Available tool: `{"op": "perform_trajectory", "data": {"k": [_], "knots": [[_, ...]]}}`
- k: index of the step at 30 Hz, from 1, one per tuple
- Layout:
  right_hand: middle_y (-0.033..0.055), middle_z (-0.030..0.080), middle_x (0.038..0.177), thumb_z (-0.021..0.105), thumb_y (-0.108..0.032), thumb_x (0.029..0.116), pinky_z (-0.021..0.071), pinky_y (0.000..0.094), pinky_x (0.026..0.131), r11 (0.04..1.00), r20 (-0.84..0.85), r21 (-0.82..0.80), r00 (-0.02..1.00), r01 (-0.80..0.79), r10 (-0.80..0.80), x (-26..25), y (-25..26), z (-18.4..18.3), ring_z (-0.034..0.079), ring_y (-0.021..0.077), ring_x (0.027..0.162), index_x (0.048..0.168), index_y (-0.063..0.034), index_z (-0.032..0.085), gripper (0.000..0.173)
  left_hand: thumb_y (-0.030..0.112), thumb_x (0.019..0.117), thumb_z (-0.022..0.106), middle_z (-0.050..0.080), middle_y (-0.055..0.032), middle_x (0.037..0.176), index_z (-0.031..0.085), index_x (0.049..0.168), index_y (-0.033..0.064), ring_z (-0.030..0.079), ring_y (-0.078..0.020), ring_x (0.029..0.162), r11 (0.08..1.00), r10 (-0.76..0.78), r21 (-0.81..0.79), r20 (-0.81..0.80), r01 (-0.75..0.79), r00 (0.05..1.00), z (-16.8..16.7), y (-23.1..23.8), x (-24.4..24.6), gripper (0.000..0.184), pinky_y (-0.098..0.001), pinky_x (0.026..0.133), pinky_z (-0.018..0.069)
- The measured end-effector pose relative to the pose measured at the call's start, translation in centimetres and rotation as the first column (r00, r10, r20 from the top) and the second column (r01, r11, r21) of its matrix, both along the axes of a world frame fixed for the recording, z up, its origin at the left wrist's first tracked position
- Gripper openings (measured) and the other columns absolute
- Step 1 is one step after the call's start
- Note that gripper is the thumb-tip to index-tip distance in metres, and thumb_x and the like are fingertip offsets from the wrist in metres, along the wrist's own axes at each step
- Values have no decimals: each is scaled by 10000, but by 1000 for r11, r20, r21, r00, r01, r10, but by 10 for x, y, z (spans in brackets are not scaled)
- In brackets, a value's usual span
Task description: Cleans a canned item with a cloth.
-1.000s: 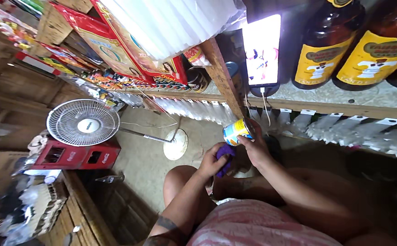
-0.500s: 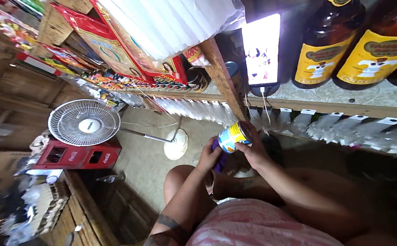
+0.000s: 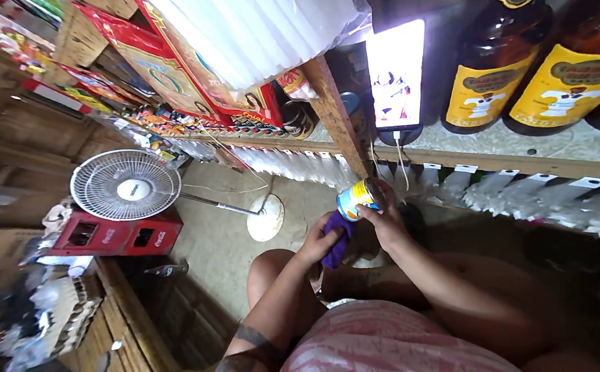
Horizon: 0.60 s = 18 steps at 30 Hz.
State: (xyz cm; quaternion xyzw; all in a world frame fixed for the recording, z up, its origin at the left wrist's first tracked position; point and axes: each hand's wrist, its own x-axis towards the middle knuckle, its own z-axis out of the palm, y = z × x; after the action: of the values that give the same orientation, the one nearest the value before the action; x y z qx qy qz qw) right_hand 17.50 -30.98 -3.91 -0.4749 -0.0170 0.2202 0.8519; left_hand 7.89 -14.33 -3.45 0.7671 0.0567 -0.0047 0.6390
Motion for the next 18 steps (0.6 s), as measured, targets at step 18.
{"op": "perform_trajectory", "data": {"k": [18], "knots": [[86,560,1327,830,-125,690,542,255,967,986,100,72,985,-149,141,-9,-2,7,604,91,1167,1460,-3,303,941,149,1035,423,677,-53,1058,470,1337,-49,676,-79,942,935,327,-117,-82,-335,941,14,-1,7,364,-295,871,576]]}}
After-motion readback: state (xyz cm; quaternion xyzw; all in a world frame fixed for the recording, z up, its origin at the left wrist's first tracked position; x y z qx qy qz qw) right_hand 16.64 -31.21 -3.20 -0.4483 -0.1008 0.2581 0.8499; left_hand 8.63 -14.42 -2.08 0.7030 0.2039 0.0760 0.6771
